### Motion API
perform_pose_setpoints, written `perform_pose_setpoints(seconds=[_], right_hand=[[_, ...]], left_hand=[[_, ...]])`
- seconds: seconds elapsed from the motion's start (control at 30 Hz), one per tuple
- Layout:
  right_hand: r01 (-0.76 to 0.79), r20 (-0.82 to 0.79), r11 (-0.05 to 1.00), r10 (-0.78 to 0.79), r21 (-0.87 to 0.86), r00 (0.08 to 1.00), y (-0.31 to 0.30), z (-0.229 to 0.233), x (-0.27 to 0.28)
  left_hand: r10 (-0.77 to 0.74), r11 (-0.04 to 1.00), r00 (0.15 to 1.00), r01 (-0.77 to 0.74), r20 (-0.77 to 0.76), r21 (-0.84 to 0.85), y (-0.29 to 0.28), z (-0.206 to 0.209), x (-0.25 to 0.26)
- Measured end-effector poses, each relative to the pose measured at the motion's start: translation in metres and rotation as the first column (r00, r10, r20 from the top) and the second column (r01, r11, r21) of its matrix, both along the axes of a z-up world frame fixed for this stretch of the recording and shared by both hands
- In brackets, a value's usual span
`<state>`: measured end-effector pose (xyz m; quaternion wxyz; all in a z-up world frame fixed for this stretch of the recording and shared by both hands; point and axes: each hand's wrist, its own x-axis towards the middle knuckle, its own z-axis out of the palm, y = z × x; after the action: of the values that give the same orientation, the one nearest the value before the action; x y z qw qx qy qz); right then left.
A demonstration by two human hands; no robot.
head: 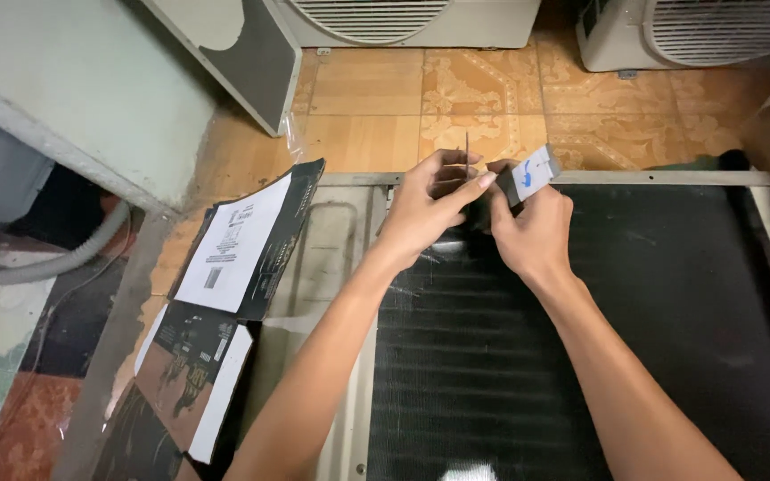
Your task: Straightening the metal fins on an air conditioner coil using a fin comb and a card
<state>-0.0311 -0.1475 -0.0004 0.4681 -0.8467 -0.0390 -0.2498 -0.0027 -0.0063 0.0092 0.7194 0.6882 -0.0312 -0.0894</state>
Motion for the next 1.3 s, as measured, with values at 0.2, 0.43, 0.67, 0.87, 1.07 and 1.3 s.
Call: perform_pose_setpoints(seconds=[0.2, 0.43, 0.67, 0.87, 1.07, 1.3], right_hand=[[-0.013, 0.008, 0.997, 0.012, 0.082, 1.0, -0.009, -0.009, 0.0], [0.078, 0.111, 0.964, -0.109, 0.255, 0.988, -0.015, -0.017, 0.004], [0.165, -0.091, 0.942, -0.144, 0.291, 0.985, -0.028, -0.03, 0.006], [0.166, -0.126, 0.931, -0.131, 0.325, 0.983, -0.032, -0.032, 0.007], [0.172, -0.169, 0.919, -0.118, 0.355, 0.979, -0.03, -0.034, 0.006], [0.169, -0.197, 0.94, -0.113, 0.298, 0.974, -0.031, -0.034, 0.006]], left_hand=[[-0.006, 0.999, 1.0, 0.007, -0.002, 0.039, -0.002, 0.001, 0.0], [0.006, 1.0, 1.0, -0.006, -0.016, 0.023, -0.001, 0.006, -0.002], [0.037, 0.998, 0.995, -0.041, 0.089, 0.039, -0.002, -0.002, 0.001], [0.048, 0.998, 0.992, -0.051, 0.116, 0.021, -0.004, -0.005, 0.003], [0.05, 0.998, 0.985, -0.054, 0.163, 0.024, -0.002, -0.006, 0.004], [0.037, 0.999, 0.976, -0.044, 0.213, 0.027, -0.002, -0.004, 0.007]])
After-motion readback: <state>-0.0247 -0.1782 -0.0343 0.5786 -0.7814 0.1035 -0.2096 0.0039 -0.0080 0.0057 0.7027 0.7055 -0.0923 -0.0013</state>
